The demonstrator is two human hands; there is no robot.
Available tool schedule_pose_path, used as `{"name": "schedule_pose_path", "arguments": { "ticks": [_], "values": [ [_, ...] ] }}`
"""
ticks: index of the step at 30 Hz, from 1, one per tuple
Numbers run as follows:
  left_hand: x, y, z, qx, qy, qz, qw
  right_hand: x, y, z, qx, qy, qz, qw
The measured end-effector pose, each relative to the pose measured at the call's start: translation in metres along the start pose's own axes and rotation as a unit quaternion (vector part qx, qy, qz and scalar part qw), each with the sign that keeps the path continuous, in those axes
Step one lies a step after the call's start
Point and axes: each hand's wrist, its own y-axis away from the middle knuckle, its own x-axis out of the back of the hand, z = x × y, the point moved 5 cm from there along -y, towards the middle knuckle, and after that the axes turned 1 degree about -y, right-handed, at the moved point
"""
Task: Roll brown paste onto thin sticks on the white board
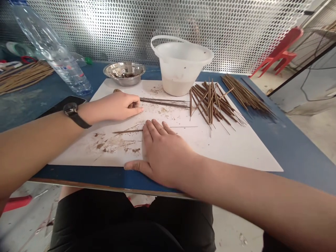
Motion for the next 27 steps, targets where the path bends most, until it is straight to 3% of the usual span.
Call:
{"name": "schedule_pose_path", "arguments": {
  "ticks": [8, 17, 24, 27],
  "values": [
    [0.0, 0.0, 0.002, 0.014, -0.018, -0.006, 1.0, 0.02, -0.03, 0.018, -0.014, -0.012, -0.014, 1.0],
    [-0.001, -0.001, -0.002, 0.002, -0.015, -0.006, 1.0, -0.001, -0.004, -0.021, 0.016, -0.068, -0.019, 0.997],
    [0.0, -0.001, 0.0, 0.006, -0.015, -0.003, 1.0, -0.002, -0.023, -0.003, -0.019, -0.068, 0.004, 0.997],
    [0.0, -0.001, 0.0, 0.009, -0.011, 0.0, 1.0, -0.003, -0.014, -0.007, -0.016, -0.068, -0.01, 0.998]
  ]
}}
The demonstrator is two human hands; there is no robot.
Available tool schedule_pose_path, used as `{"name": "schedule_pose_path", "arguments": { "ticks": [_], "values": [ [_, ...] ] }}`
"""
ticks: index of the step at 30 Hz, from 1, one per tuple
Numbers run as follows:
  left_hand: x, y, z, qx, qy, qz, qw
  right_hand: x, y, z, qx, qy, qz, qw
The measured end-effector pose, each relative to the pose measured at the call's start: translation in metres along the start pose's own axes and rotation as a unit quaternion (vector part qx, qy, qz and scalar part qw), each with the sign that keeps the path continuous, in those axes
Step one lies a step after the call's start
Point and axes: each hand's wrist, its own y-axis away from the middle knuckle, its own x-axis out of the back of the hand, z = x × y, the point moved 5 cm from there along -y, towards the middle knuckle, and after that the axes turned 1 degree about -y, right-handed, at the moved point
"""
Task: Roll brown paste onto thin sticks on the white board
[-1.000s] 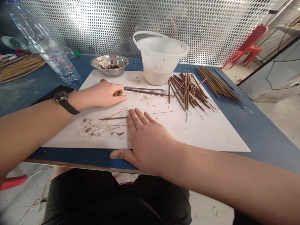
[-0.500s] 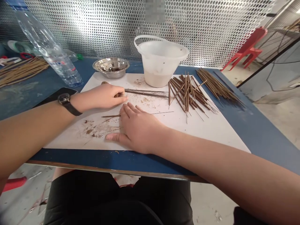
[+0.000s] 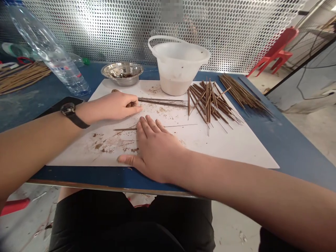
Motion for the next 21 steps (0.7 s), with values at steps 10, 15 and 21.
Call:
{"name": "schedule_pose_path", "arguments": {
  "ticks": [10, 15, 21],
  "values": [
    [-0.001, -0.001, -0.002, -0.002, 0.008, 0.008, 1.0, 0.005, -0.003, 0.012, -0.019, 0.016, -0.009, 1.0],
    [-0.002, 0.0, -0.002, -0.005, 0.002, -0.005, 1.0, 0.003, 0.014, 0.001, -0.01, 0.021, -0.034, 0.999],
    [-0.001, 0.0, 0.0, -0.015, -0.007, 0.0, 1.0, 0.013, -0.002, 0.015, -0.016, 0.057, 0.003, 0.998]
  ]
}}
